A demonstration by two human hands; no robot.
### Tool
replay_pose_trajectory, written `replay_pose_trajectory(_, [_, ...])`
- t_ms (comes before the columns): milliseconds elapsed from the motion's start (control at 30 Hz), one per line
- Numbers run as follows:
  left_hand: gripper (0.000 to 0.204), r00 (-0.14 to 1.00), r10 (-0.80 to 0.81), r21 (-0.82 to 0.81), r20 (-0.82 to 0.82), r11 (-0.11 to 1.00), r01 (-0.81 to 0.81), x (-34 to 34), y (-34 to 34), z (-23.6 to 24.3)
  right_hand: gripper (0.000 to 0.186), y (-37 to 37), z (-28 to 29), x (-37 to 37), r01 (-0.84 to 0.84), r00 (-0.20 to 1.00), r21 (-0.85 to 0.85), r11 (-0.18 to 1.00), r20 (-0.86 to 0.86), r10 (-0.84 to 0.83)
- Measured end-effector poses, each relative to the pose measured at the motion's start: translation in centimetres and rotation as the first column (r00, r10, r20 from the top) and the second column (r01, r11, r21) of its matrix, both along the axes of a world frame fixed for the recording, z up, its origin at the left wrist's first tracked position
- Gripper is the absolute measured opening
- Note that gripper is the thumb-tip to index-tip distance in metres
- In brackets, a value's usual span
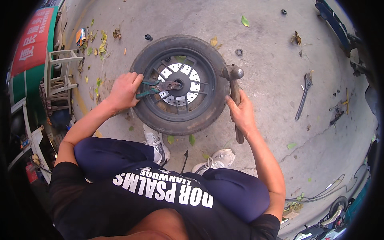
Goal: The person uses a hammer and pliers to remove a tire from a rim, then retrieves a bearing from a shelf and applies lubricant to it.
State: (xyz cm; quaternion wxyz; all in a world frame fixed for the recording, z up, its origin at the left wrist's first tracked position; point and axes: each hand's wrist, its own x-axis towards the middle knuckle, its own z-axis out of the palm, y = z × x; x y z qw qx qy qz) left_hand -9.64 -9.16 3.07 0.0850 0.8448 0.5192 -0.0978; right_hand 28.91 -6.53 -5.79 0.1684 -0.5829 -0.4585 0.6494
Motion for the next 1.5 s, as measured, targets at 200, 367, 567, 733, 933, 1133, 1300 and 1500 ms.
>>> replay_pose_trajectory(200, [0.056, 0.992, 0.073, -0.056, -0.102, 0.995, -0.079, 2.0, -1.1, 0.1, 0.037, -1.5, 4.5, -0.9, -0.203, 0.978, 0.099, 0.974, 0.069, 0.196])
replay_pose_trajectory(367, [0.056, 0.992, 0.06, -0.006, -0.114, 0.998, -0.061, 2.8, -1.2, -0.3, 0.04, -1.5, 9.7, -2.9, -0.351, 0.922, 0.408, 0.843, -0.009, 0.388])
replay_pose_trajectory(567, [0.053, 0.988, 0.084, 0.018, -0.129, 0.996, -0.082, 2.8, -1.3, -0.5, 0.044, -1.1, 10.1, -3.8, -0.315, 0.949, 0.256, 0.914, 0.074, 0.306])
replay_pose_trajectory(733, [0.05, 0.986, 0.108, 0.0, -0.13, 0.994, -0.109, 2.6, -2.0, -0.3, 0.05, 0.2, 16.6, -2.5, -0.004, 0.928, 0.561, 0.827, -0.307, 0.213])
replay_pose_trajectory(933, [0.05, 0.991, 0.074, -0.009, -0.114, 0.997, -0.076, 3.8, -0.8, -0.8, 0.044, -3.4, 3.8, -2.8, -0.279, 0.96, 0.527, 0.803, 0.132, 0.247])
replay_pose_trajectory(1133, [0.05, 0.985, 0.109, -0.034, -0.136, 0.993, -0.115, 2.9, -1.7, -0.4, 0.044, -2.2, 9.1, -3.3, -0.103, 0.957, 0.198, 0.975, -0.249, 0.151])
replay_pose_trajectory(1300, [0.049, 0.986, 0.115, -0.008, -0.122, 0.993, -0.117, 2.3, -1.4, -0.2, 0.044, -2.3, 8.0, -3.2, -0.138, 0.956, 0.073, 0.988, -0.251, 0.152])
replay_pose_trajectory(1500, [0.049, 0.985, 0.129, 0.003, -0.117, 0.992, -0.129, 2.1, -2.0, -0.2, 0.043, -0.8, 11.9, -2.7, -0.126, 0.926, 0.493, 0.861, -0.253, 0.281])
